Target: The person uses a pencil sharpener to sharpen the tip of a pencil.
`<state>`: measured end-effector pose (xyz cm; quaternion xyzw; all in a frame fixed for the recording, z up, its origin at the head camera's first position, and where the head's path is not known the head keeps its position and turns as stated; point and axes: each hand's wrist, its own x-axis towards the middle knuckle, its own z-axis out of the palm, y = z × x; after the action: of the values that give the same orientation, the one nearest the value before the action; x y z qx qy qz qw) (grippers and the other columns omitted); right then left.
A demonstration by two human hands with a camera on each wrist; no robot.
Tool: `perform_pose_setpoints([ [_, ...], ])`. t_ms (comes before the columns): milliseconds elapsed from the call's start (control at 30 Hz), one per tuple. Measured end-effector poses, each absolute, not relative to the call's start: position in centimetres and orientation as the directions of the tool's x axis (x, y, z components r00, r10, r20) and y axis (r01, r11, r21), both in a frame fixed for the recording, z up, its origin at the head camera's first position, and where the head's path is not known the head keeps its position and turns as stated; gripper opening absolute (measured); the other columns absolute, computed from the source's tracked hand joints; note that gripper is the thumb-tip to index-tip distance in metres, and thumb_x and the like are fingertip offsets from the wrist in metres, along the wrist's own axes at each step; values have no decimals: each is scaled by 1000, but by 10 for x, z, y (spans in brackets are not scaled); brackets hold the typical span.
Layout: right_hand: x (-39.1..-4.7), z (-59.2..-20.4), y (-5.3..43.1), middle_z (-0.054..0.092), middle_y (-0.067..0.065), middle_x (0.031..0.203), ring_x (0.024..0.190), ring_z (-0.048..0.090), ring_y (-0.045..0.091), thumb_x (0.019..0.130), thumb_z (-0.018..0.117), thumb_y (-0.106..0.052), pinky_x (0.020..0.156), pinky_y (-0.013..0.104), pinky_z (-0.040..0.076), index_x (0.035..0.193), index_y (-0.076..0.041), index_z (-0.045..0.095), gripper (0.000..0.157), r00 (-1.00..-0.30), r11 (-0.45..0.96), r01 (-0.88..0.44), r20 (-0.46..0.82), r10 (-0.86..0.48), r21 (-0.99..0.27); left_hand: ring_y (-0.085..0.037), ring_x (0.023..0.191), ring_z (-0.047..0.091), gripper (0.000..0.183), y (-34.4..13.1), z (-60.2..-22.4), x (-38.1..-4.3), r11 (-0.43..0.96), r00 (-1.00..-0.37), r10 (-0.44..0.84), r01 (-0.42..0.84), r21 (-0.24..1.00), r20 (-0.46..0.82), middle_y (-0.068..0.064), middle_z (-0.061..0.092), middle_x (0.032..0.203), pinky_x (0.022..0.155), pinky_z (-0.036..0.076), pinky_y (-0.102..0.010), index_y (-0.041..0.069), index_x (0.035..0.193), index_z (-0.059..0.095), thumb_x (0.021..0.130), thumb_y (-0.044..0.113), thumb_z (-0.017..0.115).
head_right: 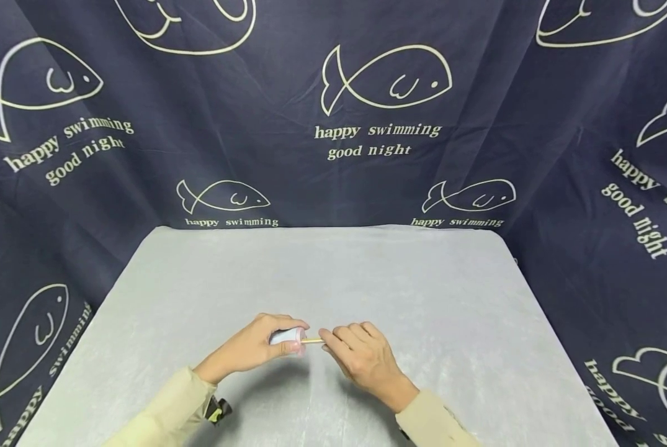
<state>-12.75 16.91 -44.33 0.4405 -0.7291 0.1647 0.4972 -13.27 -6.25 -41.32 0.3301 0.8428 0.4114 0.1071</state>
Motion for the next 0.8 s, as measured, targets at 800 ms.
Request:
perform_pose_setpoints([
  [800, -113, -435, 170, 51, -7, 52, 42, 31, 0, 88, 67, -28, 41, 19, 26, 82, -23, 76, 12, -921, 598, -179, -81, -381, -781, -15, 82, 58, 56, -51, -456, -120, 493, -294, 717, 854, -163, 632, -6, 62, 97, 71, 46, -26, -2, 112, 60, 104, 37, 21],
])
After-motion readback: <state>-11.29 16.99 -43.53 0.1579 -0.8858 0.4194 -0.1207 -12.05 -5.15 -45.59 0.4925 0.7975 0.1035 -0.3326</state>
